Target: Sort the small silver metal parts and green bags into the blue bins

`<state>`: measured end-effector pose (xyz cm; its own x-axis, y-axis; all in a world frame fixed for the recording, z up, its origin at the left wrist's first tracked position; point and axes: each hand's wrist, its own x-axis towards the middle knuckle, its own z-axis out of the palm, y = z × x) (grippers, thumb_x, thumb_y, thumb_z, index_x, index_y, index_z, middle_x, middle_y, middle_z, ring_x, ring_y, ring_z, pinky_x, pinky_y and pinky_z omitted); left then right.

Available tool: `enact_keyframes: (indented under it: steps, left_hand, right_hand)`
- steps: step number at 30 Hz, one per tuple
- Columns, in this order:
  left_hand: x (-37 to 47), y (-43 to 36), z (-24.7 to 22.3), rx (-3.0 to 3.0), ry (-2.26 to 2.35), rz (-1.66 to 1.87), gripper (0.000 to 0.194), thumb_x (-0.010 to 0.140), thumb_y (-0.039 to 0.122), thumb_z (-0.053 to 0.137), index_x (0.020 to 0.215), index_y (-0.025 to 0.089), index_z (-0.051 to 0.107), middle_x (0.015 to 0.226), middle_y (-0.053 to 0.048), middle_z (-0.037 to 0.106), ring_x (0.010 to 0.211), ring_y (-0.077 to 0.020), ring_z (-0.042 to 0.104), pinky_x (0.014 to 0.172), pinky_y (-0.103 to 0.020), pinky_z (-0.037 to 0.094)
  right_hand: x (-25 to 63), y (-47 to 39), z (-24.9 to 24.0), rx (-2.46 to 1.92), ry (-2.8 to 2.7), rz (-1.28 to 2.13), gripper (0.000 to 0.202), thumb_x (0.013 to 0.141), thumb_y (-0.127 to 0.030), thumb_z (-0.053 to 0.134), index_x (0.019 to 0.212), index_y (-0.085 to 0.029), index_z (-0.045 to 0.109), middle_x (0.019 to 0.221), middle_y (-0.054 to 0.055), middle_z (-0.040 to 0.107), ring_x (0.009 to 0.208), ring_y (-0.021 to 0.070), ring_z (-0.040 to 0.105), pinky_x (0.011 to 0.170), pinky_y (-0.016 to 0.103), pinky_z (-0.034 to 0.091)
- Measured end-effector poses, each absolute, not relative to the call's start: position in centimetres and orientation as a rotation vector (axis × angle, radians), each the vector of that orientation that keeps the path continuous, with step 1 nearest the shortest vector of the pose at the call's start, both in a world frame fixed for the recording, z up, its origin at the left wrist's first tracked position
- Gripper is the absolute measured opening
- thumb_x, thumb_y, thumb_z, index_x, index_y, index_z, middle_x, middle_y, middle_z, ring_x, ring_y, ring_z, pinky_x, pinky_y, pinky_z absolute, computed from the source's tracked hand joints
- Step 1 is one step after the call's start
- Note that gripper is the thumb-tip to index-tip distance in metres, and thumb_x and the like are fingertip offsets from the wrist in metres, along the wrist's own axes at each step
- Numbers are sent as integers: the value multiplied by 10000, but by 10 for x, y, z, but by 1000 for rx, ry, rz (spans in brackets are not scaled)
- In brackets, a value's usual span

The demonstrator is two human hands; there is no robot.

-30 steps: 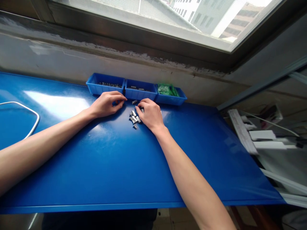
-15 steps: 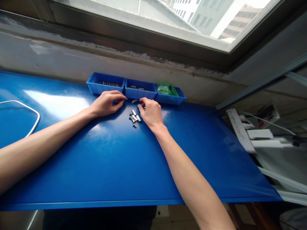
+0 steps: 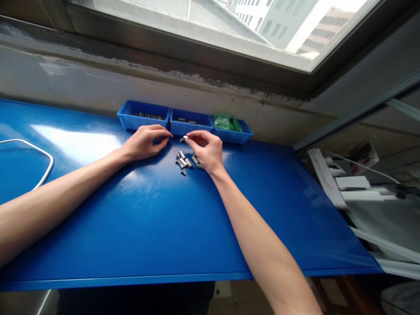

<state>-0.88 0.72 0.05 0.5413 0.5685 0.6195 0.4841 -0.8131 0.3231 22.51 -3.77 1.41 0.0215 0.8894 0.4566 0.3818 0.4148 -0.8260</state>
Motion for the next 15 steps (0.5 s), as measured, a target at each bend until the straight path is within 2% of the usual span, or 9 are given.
enact_keyframes:
  steps: [7, 12, 15]
  left_hand:
    - [-7, 7, 2, 2645, 918, 1112, 312, 941, 241, 556, 1112, 144, 799, 1113, -122, 779, 968, -256, 751, 873, -358, 579]
    - [-7, 6, 2, 2636, 919, 1113, 304, 940, 235, 559, 1108, 152, 799, 1109, -118, 780, 963, -250, 748, 870, -352, 574]
    - [-7, 6, 2, 2639, 913, 1119, 304, 945, 235, 555, 1108, 150, 798, 1110, -114, 781, 962, -249, 749, 867, -350, 574]
  right_hand:
    - [226, -25, 14, -1100, -1418, 629, 280, 797, -424, 834, 984, -228, 765, 1076, 71, 826, 1048, 281, 792, 1032, 489, 633]
    - [227, -17, 11, -1056, -1360, 660, 455, 819, -480, 814, 1188, -233, 709, 1325, 100, 753, 1240, 301, 728, 1134, 537, 570]
    - [229, -21, 13, -1062, -1408, 625, 439, 850, -449, 779, 1224, -236, 690, 1383, 102, 720, 1263, 292, 716, 1131, 520, 575]
